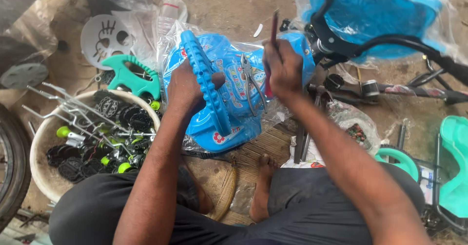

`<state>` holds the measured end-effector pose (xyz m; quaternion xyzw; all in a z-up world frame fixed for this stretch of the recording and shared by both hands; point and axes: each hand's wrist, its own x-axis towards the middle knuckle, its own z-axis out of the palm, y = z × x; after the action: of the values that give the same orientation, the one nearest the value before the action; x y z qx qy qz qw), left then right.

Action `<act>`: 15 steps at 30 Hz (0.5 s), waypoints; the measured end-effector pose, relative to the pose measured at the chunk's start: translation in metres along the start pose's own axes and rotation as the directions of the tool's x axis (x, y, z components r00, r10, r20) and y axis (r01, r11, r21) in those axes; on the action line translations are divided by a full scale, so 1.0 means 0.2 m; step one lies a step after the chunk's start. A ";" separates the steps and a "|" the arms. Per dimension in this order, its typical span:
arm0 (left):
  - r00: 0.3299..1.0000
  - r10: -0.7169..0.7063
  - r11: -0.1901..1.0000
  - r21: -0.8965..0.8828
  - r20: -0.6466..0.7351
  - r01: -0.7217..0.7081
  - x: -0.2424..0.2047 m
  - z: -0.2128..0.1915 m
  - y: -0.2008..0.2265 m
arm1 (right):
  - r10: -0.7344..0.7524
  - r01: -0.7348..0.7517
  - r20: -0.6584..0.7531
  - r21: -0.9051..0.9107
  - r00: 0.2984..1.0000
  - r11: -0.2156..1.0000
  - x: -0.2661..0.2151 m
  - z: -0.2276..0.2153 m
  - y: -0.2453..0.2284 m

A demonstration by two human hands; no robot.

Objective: The person assembles a blue plastic toy tricycle by attaching the steering wheel to the front body. They use a screwdriver and pliers to tighten screws and secure the wheel in place.

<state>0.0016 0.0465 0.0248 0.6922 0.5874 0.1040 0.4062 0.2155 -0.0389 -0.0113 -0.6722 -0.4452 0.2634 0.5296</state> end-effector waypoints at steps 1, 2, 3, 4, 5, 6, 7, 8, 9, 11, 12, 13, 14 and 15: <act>0.999 0.037 0.999 -0.025 -0.025 -0.038 0.01 0.01 0.00 | -0.071 0.076 0.102 -0.047 0.992 0.996 -0.04 -0.03 0.04; 0.996 0.074 0.996 -0.050 -0.052 -0.076 0.01 0.01 0.00 | -0.135 0.155 0.207 -0.085 0.969 0.984 -0.09 -0.07 0.08; 0.991 0.113 0.990 -0.072 -0.070 -0.118 -0.01 0.02 0.00 | -0.184 0.228 0.306 -0.117 0.934 0.967 -0.17 -0.12 0.12; 0.995 0.087 0.992 -0.083 -0.047 -0.091 -0.05 0.04 -0.01 | 0.148 -0.050 0.457 -0.221 0.877 0.974 -0.26 -0.18 0.16; 0.995 0.080 0.992 -0.095 -0.051 -0.085 -0.05 0.04 0.00 | 0.429 -0.266 0.556 -0.352 0.712 0.897 -0.28 -0.24 0.18; 0.996 0.073 0.991 -0.108 -0.055 -0.079 -0.04 0.03 0.01 | 0.657 -0.427 0.595 -0.500 0.462 0.753 -0.30 -0.29 0.19; 0.994 0.071 0.992 -0.099 -0.080 -0.079 -0.05 0.04 0.00 | 0.641 -0.298 0.611 -0.574 0.465 0.763 -0.34 -0.32 0.21; 0.992 0.069 0.993 -0.089 -0.105 -0.079 -0.06 0.06 -0.01 | 0.625 -0.160 0.628 -0.634 0.464 0.757 -0.37 -0.34 0.23; 0.988 0.071 0.994 -0.077 -0.139 -0.082 -0.05 0.07 -0.02 | 0.602 -0.013 0.650 -0.675 0.464 0.738 -0.37 -0.34 0.24; 0.984 0.056 0.963 -0.250 -0.166 -0.097 -0.06 0.11 -0.07 | 0.453 0.183 0.654 -0.668 0.606 0.721 -0.36 -0.32 0.25; 0.983 0.046 0.937 -0.334 -0.180 -0.105 -0.05 0.14 -0.10 | 0.364 0.279 0.658 -0.663 0.659 0.694 -0.35 -0.30 0.26; 0.973 0.092 0.896 -0.409 -0.211 -0.173 -0.05 0.16 -0.13 | 0.279 0.251 0.570 -0.678 0.772 0.691 -0.35 -0.27 0.26; 0.960 0.135 0.844 -0.478 -0.245 -0.241 -0.04 0.18 -0.17 | 0.189 0.219 0.465 -0.688 0.865 0.692 -0.34 -0.24 0.26; 0.941 0.184 0.781 -0.539 -0.285 -0.316 -0.02 0.19 -0.19 | 0.091 0.184 0.339 -0.695 0.937 0.695 -0.32 -0.19 0.25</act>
<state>-0.0043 0.0262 -0.0246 0.5926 0.4709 0.4052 0.5127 0.2335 -0.1162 -0.0545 -0.7559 -0.6156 0.1693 0.1448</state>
